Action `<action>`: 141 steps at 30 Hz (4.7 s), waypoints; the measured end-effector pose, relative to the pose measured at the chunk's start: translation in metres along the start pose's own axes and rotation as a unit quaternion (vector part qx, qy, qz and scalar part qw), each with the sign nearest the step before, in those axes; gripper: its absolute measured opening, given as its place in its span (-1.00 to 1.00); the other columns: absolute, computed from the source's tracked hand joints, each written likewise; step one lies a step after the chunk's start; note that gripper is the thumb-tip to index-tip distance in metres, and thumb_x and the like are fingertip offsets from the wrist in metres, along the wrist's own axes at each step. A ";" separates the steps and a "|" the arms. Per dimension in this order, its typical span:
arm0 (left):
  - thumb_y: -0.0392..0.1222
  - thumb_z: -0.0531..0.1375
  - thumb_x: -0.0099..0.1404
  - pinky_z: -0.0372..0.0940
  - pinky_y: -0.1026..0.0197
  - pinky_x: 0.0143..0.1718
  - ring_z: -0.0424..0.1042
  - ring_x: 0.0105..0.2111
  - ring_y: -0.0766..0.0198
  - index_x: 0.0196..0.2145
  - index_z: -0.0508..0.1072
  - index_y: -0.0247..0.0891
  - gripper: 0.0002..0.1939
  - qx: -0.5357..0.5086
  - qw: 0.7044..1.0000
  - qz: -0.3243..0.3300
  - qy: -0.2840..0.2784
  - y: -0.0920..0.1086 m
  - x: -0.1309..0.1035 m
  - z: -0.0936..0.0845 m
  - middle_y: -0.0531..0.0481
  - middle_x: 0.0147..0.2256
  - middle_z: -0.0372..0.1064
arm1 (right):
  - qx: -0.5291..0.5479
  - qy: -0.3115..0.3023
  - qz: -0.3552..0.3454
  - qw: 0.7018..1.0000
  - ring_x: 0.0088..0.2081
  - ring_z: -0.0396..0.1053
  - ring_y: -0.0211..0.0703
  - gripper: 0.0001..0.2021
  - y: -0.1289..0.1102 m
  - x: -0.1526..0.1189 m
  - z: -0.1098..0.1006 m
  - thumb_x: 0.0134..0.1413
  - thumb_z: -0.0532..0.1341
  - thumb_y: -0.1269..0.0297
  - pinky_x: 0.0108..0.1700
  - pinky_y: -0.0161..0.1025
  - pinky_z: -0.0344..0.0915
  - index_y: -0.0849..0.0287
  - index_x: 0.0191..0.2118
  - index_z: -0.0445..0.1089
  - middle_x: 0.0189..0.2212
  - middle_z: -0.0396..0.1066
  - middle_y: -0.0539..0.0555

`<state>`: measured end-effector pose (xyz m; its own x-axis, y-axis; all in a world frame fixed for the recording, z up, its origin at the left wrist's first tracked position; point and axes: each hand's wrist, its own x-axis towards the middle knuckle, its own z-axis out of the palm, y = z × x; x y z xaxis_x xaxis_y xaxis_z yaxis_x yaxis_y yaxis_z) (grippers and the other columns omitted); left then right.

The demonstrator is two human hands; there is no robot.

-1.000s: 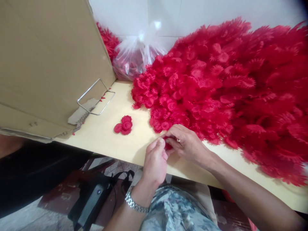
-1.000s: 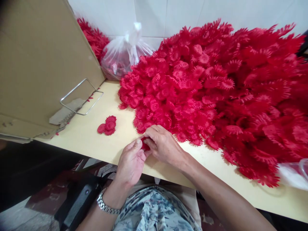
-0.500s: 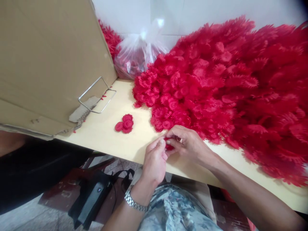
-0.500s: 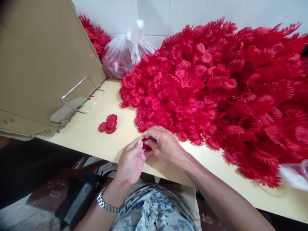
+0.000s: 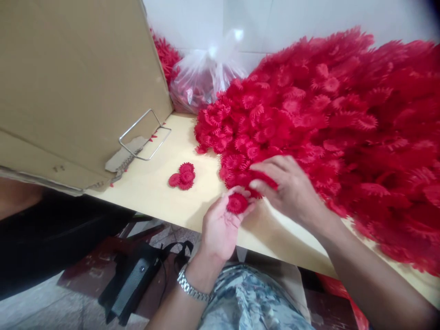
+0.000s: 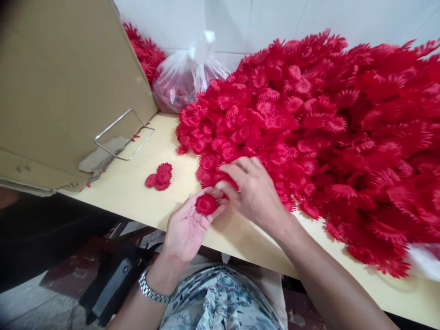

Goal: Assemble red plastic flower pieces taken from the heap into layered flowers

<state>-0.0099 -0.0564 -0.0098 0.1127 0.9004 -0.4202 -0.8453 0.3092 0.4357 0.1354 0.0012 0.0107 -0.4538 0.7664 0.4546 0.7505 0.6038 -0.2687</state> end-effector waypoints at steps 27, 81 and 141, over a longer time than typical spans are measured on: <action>-0.27 0.11 0.25 0.34 0.18 -0.22 0.46 -0.33 0.26 -0.25 0.47 -0.37 -0.81 0.035 0.999 0.024 -0.008 0.000 0.000 0.000 -0.10 -0.33 0.47 | -0.010 0.029 0.017 0.999 -0.21 0.27 0.02 -0.79 0.000 0.005 -0.006 0.11 0.16 0.30 -0.17 -0.03 0.22 0.14 -0.12 0.38 -0.25 0.37 0.18; -0.26 0.13 0.24 0.31 0.34 -0.39 0.35 -0.51 0.43 -0.37 0.45 -0.39 -0.86 0.064 0.997 0.050 -0.015 -0.005 0.000 0.002 0.02 -0.51 0.38 | 0.211 -0.061 0.036 0.975 -0.28 0.32 -0.16 -0.85 -0.029 -0.010 0.015 0.00 0.26 0.43 -0.30 -0.26 0.33 0.20 -0.24 0.45 -0.36 0.35 0.10; -0.43 0.15 0.05 0.29 0.21 -0.18 0.43 -0.27 0.26 -0.31 0.48 -0.33 -0.78 0.091 0.991 0.095 0.016 -0.007 -0.004 -0.005 -0.06 -0.33 0.46 | 0.026 -0.003 -0.040 0.999 -0.33 0.28 -0.07 -0.83 -0.031 -0.026 0.027 0.16 0.02 0.48 -0.29 -0.14 0.22 0.21 -0.29 0.35 -0.42 0.37 0.14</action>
<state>-0.0073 -0.0638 -0.0145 -0.0583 0.9384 -0.3406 -0.7418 0.1876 0.6439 0.1108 -0.0321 -0.0156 -0.5139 0.7165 0.4718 0.6859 0.6734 -0.2756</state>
